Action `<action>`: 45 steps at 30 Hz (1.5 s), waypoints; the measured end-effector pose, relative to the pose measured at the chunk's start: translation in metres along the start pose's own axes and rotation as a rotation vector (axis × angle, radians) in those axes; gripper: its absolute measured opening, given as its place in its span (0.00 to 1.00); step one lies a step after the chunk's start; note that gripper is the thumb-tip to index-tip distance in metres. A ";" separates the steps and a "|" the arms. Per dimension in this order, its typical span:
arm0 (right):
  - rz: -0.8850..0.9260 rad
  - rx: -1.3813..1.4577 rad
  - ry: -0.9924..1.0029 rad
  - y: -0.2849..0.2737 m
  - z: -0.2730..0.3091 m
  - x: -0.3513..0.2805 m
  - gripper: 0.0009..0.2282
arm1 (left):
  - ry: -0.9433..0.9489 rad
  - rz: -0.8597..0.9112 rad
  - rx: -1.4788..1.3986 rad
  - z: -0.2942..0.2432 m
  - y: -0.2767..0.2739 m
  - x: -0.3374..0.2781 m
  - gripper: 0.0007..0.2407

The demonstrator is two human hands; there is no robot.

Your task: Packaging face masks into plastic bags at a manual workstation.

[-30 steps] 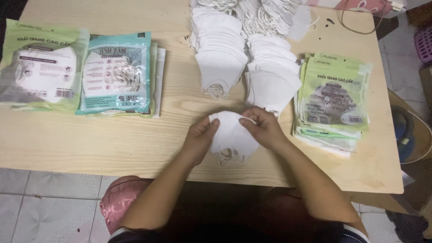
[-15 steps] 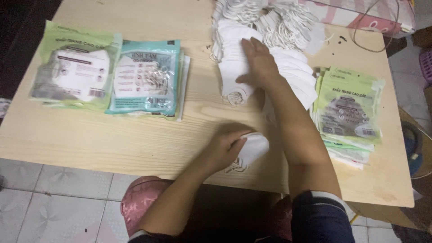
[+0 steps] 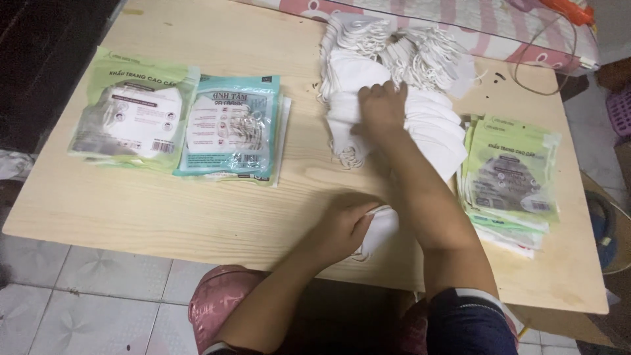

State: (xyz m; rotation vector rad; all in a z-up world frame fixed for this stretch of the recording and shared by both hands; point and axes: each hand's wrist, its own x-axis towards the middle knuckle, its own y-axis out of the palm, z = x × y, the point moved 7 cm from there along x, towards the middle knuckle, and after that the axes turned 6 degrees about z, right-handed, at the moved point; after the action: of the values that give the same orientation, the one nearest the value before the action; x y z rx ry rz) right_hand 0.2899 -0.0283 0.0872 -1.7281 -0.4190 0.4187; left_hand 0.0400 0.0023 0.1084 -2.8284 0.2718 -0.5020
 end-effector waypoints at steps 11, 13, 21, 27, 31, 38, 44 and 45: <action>-0.153 0.758 -0.024 -0.117 -0.066 -0.174 0.29 | -0.054 0.206 -0.174 -0.003 0.017 -0.014 0.13; -0.021 0.784 0.051 -0.115 -0.087 -0.189 0.32 | -0.070 0.254 -0.236 0.003 0.022 -0.018 0.13; 0.518 0.587 0.038 0.031 -0.108 -0.175 0.47 | -0.442 0.358 -0.616 0.096 0.068 -0.029 0.12; -0.001 0.285 0.081 0.042 -0.131 -0.164 0.45 | -0.621 0.058 -0.750 0.117 0.059 -0.026 0.10; -0.199 0.199 0.033 0.037 -0.114 -0.203 0.39 | -0.621 -0.003 -0.777 0.123 0.056 -0.026 0.12; -0.488 0.059 -0.057 0.050 -0.100 -0.225 0.27 | -0.593 -0.131 -0.812 0.122 0.058 -0.025 0.11; -0.543 0.013 -0.078 0.039 -0.097 -0.230 0.21 | -0.592 -0.136 -0.790 0.127 0.061 -0.023 0.11; -0.532 -0.032 -0.084 0.041 -0.096 -0.229 0.20 | -0.591 -0.135 -0.783 0.128 0.062 -0.023 0.11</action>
State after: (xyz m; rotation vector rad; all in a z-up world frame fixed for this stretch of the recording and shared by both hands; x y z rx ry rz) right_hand 0.1404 -0.2309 0.0767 -1.5566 -0.9212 0.0974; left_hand 0.0562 -0.0233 -0.0325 -3.5730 0.1778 0.5612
